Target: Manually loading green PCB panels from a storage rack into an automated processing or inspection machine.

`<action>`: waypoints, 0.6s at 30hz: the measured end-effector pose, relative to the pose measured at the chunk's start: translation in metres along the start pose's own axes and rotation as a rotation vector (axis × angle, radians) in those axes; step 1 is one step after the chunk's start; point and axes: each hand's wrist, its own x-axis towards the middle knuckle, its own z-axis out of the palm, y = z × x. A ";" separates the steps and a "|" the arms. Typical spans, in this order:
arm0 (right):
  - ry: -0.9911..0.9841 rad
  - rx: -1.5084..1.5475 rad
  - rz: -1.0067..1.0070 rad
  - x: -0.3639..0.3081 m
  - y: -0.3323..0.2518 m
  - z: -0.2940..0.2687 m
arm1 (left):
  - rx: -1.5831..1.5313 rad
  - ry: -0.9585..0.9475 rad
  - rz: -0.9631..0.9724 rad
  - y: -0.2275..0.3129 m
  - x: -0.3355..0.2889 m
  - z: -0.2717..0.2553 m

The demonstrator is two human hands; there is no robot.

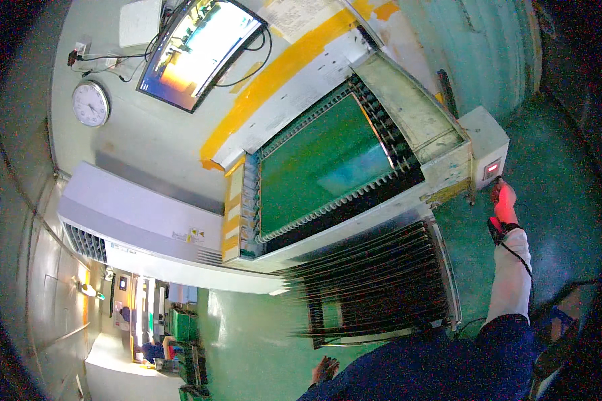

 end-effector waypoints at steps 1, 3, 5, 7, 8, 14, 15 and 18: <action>-0.019 -0.010 0.000 0.000 -0.003 -0.004 | 0.002 0.013 -0.040 0.007 -0.001 0.009; -0.028 -0.007 0.005 0.004 -0.004 -0.010 | 0.116 -0.005 -0.014 0.019 -0.010 0.027; -0.013 0.018 0.007 0.019 -0.003 -0.019 | 0.333 -0.075 0.117 0.020 -0.008 0.034; -0.045 0.056 0.020 0.012 0.000 -0.011 | 0.111 -0.023 0.042 0.018 -0.005 0.029; -0.063 0.076 0.028 0.007 0.002 -0.005 | -0.002 0.004 0.006 0.016 -0.004 0.023; -0.004 -0.019 0.007 0.017 -0.003 -0.017 | 0.101 0.074 -0.006 0.027 -0.009 0.041; -0.004 -0.031 -0.008 0.014 -0.002 -0.015 | 0.119 0.059 0.005 0.026 -0.010 0.040; 0.028 -0.021 -0.041 0.011 -0.002 -0.013 | 0.179 0.005 0.034 0.025 -0.008 0.039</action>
